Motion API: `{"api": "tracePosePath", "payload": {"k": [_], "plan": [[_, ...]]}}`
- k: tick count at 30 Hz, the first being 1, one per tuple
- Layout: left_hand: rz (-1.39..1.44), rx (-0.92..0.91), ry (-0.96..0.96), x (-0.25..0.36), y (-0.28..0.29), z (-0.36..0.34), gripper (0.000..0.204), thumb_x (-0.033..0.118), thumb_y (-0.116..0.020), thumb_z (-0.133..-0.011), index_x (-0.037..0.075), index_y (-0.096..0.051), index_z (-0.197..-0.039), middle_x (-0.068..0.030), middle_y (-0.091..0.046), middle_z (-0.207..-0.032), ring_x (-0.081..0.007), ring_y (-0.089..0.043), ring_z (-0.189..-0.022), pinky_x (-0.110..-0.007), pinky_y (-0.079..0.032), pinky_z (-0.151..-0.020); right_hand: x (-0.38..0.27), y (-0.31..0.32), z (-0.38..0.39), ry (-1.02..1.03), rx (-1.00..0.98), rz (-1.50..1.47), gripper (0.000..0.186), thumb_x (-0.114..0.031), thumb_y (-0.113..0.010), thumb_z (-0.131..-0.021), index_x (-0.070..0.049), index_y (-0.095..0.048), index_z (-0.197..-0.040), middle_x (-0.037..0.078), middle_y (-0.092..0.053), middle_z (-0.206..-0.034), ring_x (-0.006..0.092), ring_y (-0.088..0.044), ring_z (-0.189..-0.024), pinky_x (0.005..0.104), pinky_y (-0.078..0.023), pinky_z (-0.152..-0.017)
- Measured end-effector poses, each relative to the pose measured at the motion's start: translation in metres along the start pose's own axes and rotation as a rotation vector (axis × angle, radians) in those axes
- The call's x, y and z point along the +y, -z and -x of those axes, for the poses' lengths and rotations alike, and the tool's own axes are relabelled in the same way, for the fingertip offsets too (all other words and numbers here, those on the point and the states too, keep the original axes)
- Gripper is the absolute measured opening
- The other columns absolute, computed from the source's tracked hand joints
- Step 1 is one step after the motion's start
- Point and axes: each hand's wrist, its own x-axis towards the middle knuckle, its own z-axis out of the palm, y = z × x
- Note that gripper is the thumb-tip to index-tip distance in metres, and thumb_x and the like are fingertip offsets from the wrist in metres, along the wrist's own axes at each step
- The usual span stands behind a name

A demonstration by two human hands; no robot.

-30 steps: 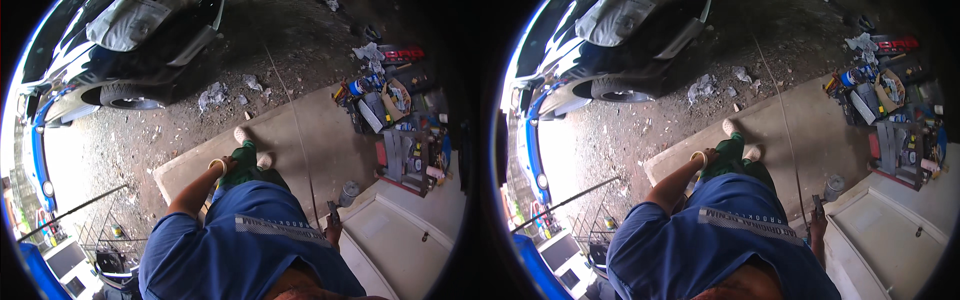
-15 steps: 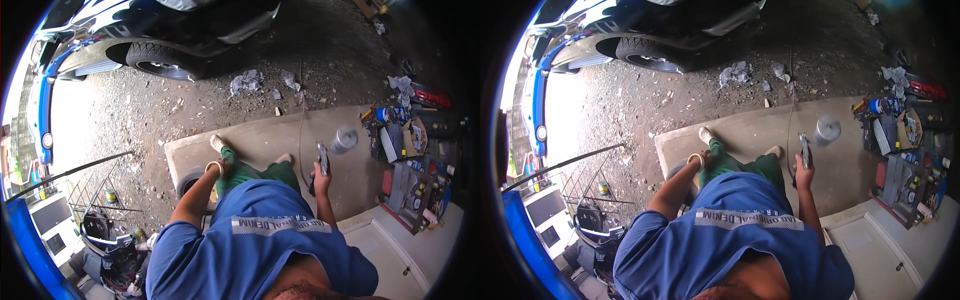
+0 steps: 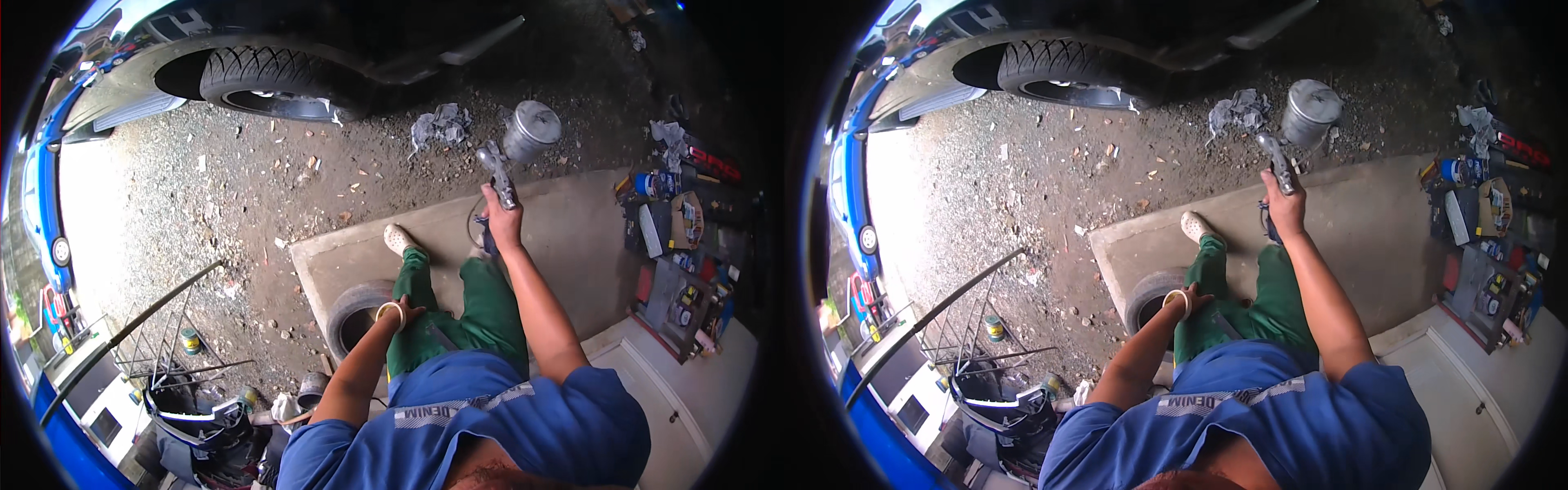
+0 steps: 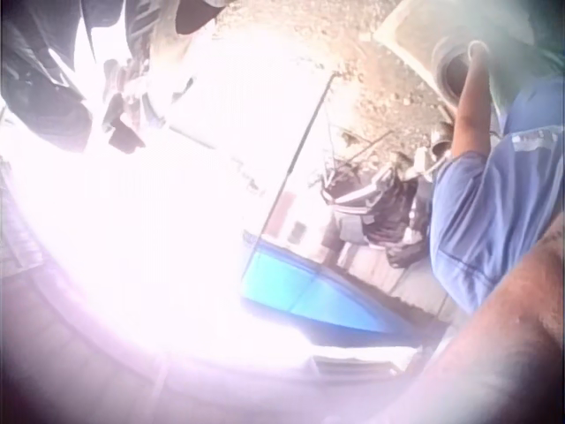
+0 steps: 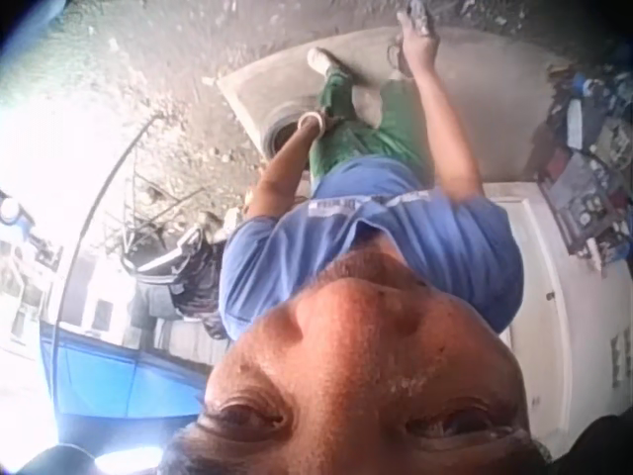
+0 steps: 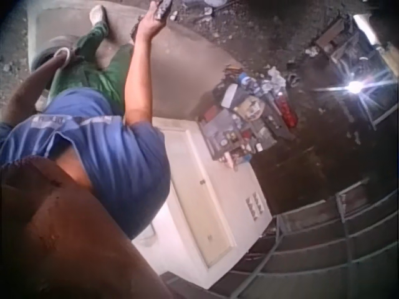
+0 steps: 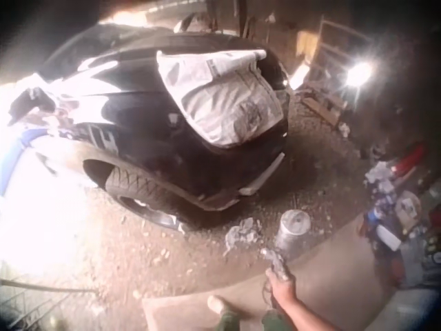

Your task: The person uses a pneumatic spray gun to apply paint to a black car panel while guiding the air hose with their other hand.

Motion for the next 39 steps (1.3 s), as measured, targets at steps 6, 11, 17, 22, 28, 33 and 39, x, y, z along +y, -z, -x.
{"api": "tracePosePath", "payload": {"k": [6,11,17,22,28,33,39], "plan": [[0.062,-0.041,-0.004,-0.038,0.025,0.007,0.11,0.074,-0.06,-0.085,0.01,-0.016,-0.164,-0.0281,-0.023,-0.165,-0.0481,-0.03,-0.149,-0.053,-0.031,-0.121,-0.041,-0.085,0.002,0.012,-0.133,0.081,0.03,-0.03,-0.07,-0.099,-0.003,-0.064,-0.111,0.004,-0.067,-0.077,0.0126,-0.058,-0.051,0.0311,-0.048,-0.048],[0.161,0.225,0.06,-0.054,0.057,0.043,0.111,0.074,-0.06,-0.085,0.014,-0.012,-0.165,-0.0271,-0.008,-0.168,-0.0509,-0.031,-0.148,-0.053,-0.034,-0.12,-0.099,-0.125,0.004,0.038,-0.177,-0.062,0.039,-0.039,-0.066,-0.101,-0.001,-0.063,-0.108,0.005,-0.067,-0.076,0.0131,-0.059,-0.049,0.0311,-0.047,-0.046],[0.236,0.409,-0.055,-0.164,0.084,0.038,0.099,0.071,-0.058,-0.089,0.011,-0.029,-0.161,-0.0282,-0.028,-0.162,-0.0466,-0.035,-0.147,-0.049,-0.035,-0.12,-0.173,-0.183,0.009,0.188,-0.239,-0.013,0.041,-0.042,-0.065,-0.101,-0.004,-0.062,-0.114,0.009,-0.068,-0.071,0.0198,-0.063,-0.048,0.0362,-0.049,-0.048],[0.176,0.386,-0.23,-0.216,0.121,0.05,0.079,0.061,-0.054,-0.097,0.005,-0.045,-0.152,-0.0287,-0.044,-0.153,-0.0443,-0.042,-0.143,-0.047,-0.038,-0.118,-0.197,-0.238,0.003,0.248,-0.153,0.08,0.038,-0.042,-0.066,-0.1,-0.006,-0.062,-0.114,0.01,-0.065,-0.063,0.0232,-0.065,-0.05,0.0378,-0.049,-0.048],[0.473,0.463,-0.297,-0.296,0.18,0.067,0.065,0.045,-0.059,-0.1,-0.001,-0.051,-0.145,-0.0303,-0.056,-0.142,-0.0443,-0.056,-0.13,-0.046,-0.045,-0.11,-0.211,-0.314,-0.003,0.244,-0.013,0.092,0.041,-0.043,-0.07,-0.097,-0.006,-0.063,-0.113,0.014,-0.065,-0.065,0.0284,-0.066,-0.051,0.0422,-0.051,-0.052],[0.622,0.562,-0.293,-0.4,0.185,0.03,0.065,0.044,-0.058,-0.101,-0.003,-0.05,-0.145,-0.0317,-0.055,-0.142,-0.0423,-0.053,-0.135,-0.043,-0.043,-0.113,-0.249,-0.388,0.002,0.237,-0.066,0.143,0.044,-0.048,-0.068,-0.096,-0.008,-0.063,-0.113,0.017,-0.068,-0.067,0.0318,-0.07,-0.057,0.0442,-0.052,-0.054],[0.551,0.533,-0.267,-0.404,0.184,0.039,0.062,0.039,-0.06,-0.1,-0.004,-0.051,-0.144,-0.0292,-0.058,-0.141,-0.041,-0.056,-0.133,-0.043,-0.044,-0.111,-0.249,-0.41,-0.015,0.277,-0.028,0.241,0.045,-0.05,-0.067,-0.096,-0.008,-0.062,-0.11,0.017,-0.067,-0.064,0.0328,-0.071,-0.057,0.0457,-0.053,-0.053]]}}
